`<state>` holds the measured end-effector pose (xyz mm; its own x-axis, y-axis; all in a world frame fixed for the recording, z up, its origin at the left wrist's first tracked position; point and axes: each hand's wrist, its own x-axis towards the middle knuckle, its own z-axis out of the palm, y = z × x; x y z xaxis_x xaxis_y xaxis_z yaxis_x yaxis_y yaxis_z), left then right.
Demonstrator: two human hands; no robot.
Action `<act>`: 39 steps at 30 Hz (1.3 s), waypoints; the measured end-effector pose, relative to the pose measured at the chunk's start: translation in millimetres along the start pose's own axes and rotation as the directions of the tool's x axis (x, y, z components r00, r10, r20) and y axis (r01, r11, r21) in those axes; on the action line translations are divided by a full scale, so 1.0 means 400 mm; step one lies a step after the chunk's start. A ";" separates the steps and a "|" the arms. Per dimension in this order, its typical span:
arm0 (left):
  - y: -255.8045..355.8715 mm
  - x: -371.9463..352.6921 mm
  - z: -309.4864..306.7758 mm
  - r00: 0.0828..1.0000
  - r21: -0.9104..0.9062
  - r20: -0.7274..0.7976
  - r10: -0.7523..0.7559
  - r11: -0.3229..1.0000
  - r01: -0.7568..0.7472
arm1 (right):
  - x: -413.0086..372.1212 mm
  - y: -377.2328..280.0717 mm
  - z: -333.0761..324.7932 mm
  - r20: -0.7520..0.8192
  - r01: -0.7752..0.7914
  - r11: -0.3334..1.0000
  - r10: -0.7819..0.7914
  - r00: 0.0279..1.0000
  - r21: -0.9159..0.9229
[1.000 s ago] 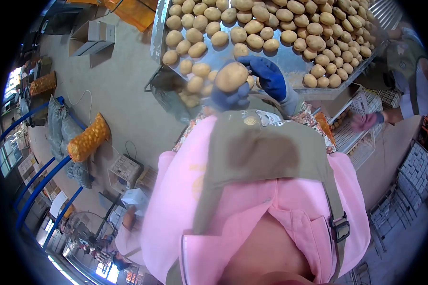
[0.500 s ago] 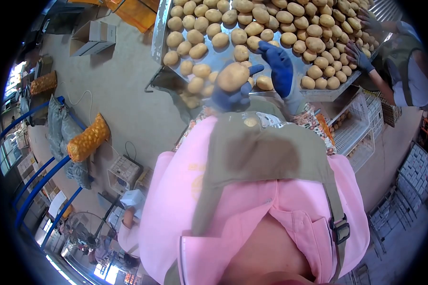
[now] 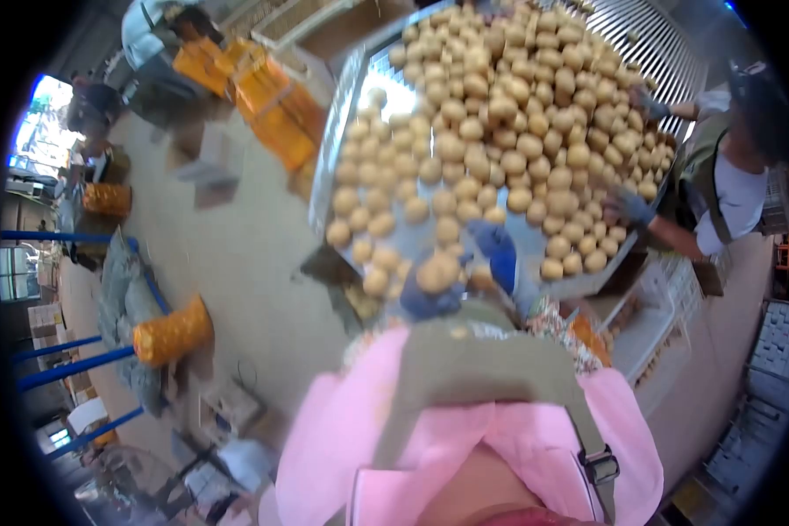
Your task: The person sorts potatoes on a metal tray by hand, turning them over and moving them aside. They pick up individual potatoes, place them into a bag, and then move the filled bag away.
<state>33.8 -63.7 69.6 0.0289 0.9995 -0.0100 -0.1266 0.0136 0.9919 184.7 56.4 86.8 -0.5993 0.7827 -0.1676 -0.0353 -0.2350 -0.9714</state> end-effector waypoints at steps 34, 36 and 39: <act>0.125 0.046 0.004 0.994 -0.355 0.095 0.050 0.935 -0.013 | 0.063 -0.033 0.012 0.234 -0.050 0.848 0.202 0.951 -0.528; -0.046 0.075 -0.013 0.998 -0.652 0.048 -0.039 0.756 0.061 | 0.055 0.099 -0.028 0.250 0.083 0.880 0.042 0.967 -0.467; -0.205 0.069 -0.008 0.966 -0.988 0.031 -0.257 0.141 0.069 | 0.066 0.217 -0.039 0.345 0.374 0.612 -0.171 0.923 -0.696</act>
<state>42.1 -37.1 -12.6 0.0911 0.9612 -0.2605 -0.9951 0.0981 0.0141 178.3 65.7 -4.4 -0.8232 0.5635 0.0697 0.3111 0.5503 -0.7748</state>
